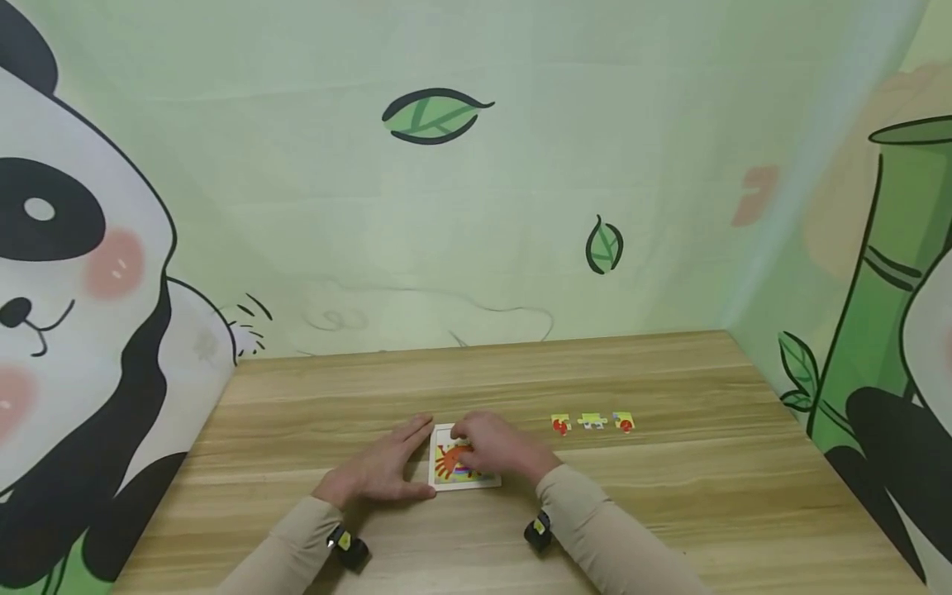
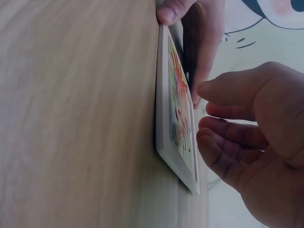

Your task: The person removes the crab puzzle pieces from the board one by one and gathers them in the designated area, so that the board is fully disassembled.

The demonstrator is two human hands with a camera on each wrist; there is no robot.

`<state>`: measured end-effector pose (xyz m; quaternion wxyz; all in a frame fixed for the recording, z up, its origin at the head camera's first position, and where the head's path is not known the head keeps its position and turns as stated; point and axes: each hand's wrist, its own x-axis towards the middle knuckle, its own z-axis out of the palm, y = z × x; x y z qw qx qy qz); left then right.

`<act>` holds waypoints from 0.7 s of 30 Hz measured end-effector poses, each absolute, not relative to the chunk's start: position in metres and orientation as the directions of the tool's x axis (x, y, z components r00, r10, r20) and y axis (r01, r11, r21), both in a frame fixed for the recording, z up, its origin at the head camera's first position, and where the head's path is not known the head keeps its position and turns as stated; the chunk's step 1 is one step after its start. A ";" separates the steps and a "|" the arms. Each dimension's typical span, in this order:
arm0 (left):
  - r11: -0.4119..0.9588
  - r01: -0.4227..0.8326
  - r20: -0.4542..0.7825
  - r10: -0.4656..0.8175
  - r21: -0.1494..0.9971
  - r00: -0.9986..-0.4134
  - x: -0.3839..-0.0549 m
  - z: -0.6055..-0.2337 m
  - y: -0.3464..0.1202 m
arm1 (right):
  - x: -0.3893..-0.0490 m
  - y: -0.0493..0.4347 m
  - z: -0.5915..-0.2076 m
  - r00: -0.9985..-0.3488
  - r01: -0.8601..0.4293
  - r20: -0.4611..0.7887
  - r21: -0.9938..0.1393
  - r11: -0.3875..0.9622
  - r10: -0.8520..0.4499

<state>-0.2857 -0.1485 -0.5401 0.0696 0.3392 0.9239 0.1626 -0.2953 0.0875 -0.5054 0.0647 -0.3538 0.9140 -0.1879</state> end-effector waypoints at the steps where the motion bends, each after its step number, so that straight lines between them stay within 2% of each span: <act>1: 0.716 0.604 -0.017 0.650 0.349 -0.760 -0.286 -0.540 -0.149 | -0.295 0.086 -0.505 -0.745 -0.614 0.005 -0.395 0.683 -0.667; 7: 0.712 0.614 -0.005 0.655 0.339 -0.756 -0.285 -0.539 -0.149 | -0.293 0.081 -0.502 -0.758 -0.587 -0.029 -0.405 0.701 -0.652; 21: 0.717 0.609 -0.014 0.651 0.339 -0.759 -0.285 -0.540 -0.148 | -0.292 0.073 -0.505 -0.733 -0.633 0.002 -0.366 0.682 -0.680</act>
